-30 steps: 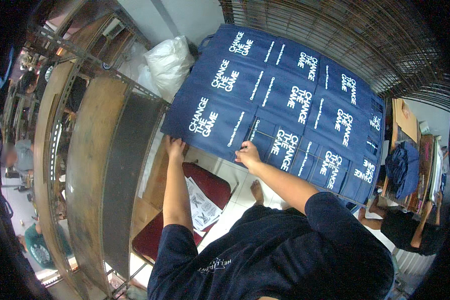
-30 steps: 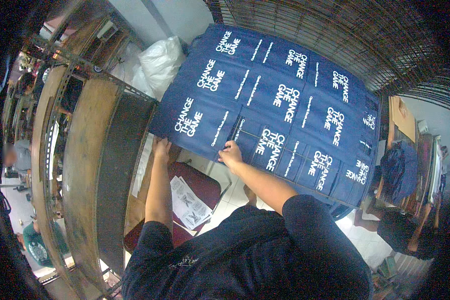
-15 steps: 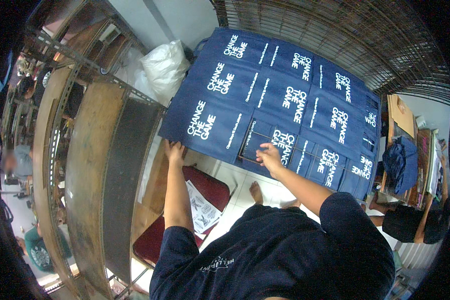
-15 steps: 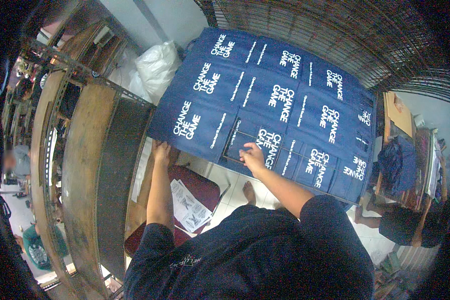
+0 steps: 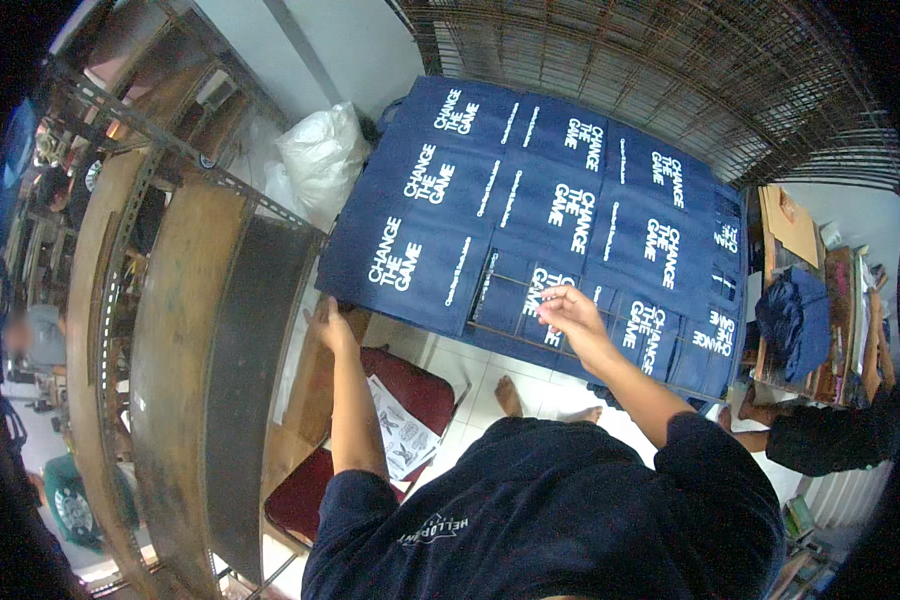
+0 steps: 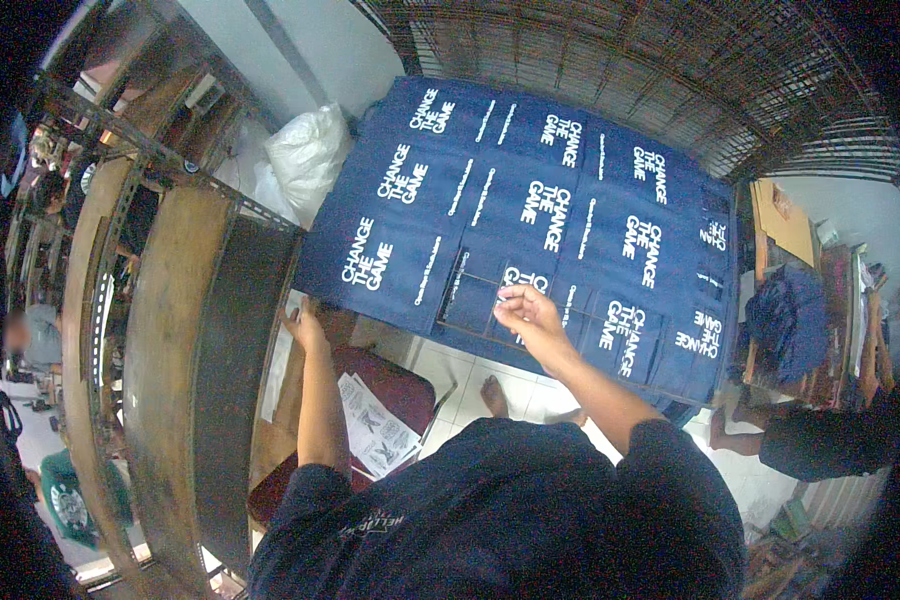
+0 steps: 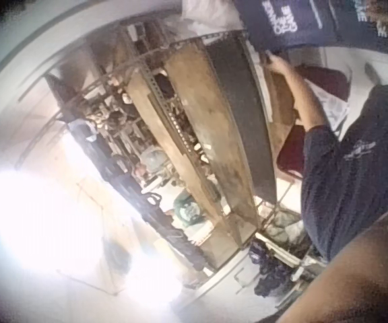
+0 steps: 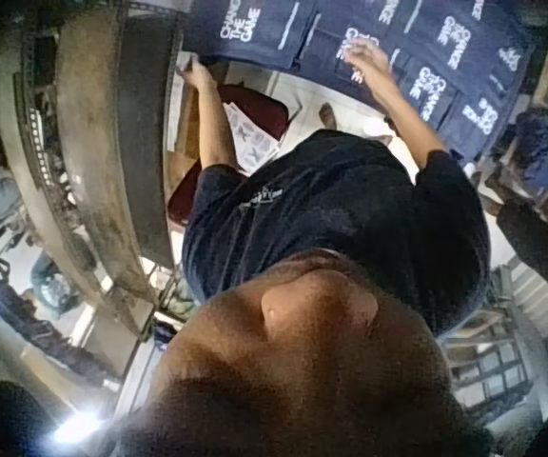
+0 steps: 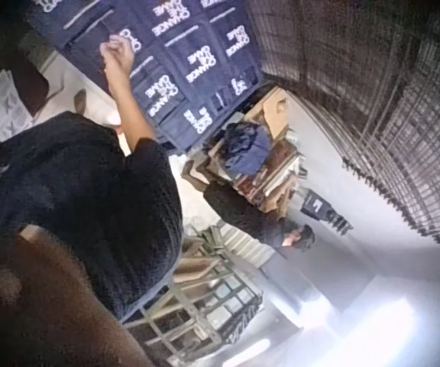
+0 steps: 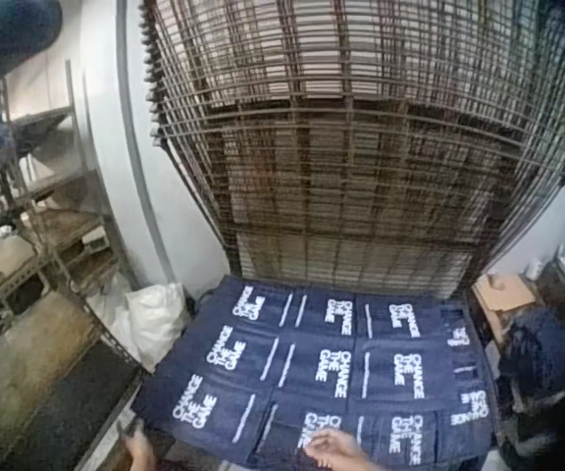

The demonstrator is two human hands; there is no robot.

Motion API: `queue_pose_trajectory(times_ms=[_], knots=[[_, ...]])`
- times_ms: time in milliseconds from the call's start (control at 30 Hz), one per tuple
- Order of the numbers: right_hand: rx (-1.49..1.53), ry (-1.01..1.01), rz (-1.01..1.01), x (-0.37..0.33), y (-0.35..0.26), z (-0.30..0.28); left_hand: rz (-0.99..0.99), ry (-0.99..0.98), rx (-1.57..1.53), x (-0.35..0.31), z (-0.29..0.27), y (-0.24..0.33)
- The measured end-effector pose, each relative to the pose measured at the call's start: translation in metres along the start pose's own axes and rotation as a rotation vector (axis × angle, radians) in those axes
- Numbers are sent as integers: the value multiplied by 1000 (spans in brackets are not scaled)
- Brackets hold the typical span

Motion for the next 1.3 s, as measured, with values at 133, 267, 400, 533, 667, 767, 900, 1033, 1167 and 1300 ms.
queue_pose_trajectory(times_ms=[133,267,400,533,667,767,900,1033,1167,1300], knots=[[2,-339,-644,-108,-176,-27,182,12,71,-56,-8,45],[-637,332,-566,-9,-149,-302,162,-56,-65,-120,4,59],[-538,954,-219,31,-145,-337,328,-277,-89,-176,28,87],[-588,504,-370,53,-204,-218,133,-652,-210,-227,70,91],[-402,-296,-482,-15,-161,-73,-92,-1103,-379,-293,104,136],[-694,-639,-606,-102,-117,1,310,-1398,-408,-354,108,194],[-245,-370,-546,-170,-115,-4,568,-1755,-314,-413,92,243],[-257,-610,-468,-213,-108,-30,664,-2270,-301,-455,76,262],[-99,-964,-446,-252,-115,-47,469,-2668,-376,-501,69,276],[-150,-1227,-270,-289,-99,-79,354,-3051,-231,-545,70,280]])
Point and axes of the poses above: each hand's wrist, its own x-axis towards the middle knuckle, its own z-axis out of the palm, y = z × x, the point moved 4 cm from there along x, towards the middle knuckle, and after that the axes turned 1 degree about -x, right-handed, at the moved point
